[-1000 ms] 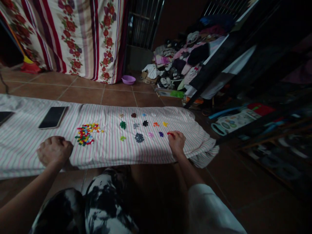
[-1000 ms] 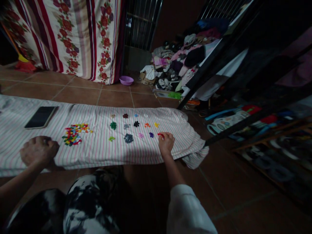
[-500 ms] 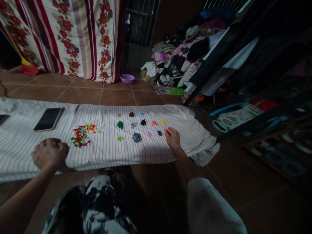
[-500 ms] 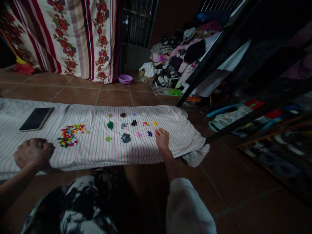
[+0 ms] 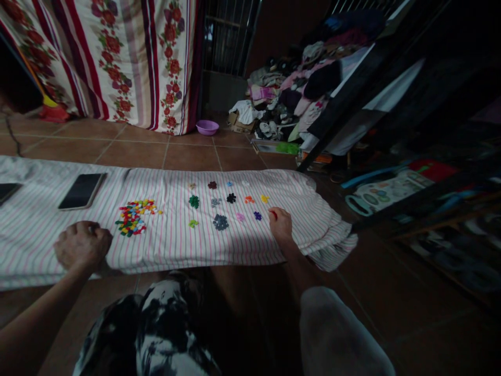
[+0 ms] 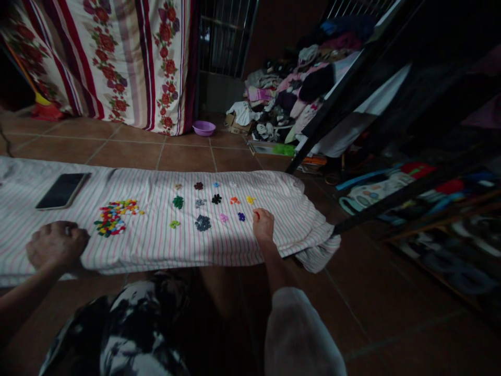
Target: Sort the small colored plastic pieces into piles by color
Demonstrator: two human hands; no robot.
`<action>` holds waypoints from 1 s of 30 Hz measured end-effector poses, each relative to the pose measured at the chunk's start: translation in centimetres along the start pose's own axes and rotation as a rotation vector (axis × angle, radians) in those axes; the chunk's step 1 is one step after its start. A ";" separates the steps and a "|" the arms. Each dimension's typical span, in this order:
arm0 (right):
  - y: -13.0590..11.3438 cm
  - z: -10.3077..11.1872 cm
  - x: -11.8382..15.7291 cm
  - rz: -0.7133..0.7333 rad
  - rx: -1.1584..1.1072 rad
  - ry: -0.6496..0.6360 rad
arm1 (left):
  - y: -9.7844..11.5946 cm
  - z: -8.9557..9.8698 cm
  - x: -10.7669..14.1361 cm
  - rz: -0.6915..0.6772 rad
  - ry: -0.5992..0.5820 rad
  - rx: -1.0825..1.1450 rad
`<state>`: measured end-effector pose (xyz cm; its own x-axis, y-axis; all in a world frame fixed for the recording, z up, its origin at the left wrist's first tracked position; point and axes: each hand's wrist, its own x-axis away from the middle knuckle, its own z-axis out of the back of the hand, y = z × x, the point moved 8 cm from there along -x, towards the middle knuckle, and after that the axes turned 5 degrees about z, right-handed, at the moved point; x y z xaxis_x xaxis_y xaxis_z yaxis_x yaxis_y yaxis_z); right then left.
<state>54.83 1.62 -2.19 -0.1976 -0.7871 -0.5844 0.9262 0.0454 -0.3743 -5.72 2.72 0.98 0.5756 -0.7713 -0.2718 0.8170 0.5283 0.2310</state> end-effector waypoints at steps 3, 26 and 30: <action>-0.3 0.0 0.0 0.030 -0.027 0.002 | 0.0 0.1 0.1 -0.013 0.028 0.022; -25.8 -3.9 1.7 0.420 -0.402 -0.093 | -0.4 -0.7 -0.1 -0.067 0.079 0.142; -32.3 -8.5 4.5 0.441 -0.599 -0.336 | -0.3 -0.7 0.0 -0.078 0.072 0.178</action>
<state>21.33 1.85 1.18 0.3400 -0.7580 -0.5566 0.5490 0.6405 -0.5370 -5.98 2.83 0.26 0.5170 -0.7767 -0.3598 0.8438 0.3919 0.3666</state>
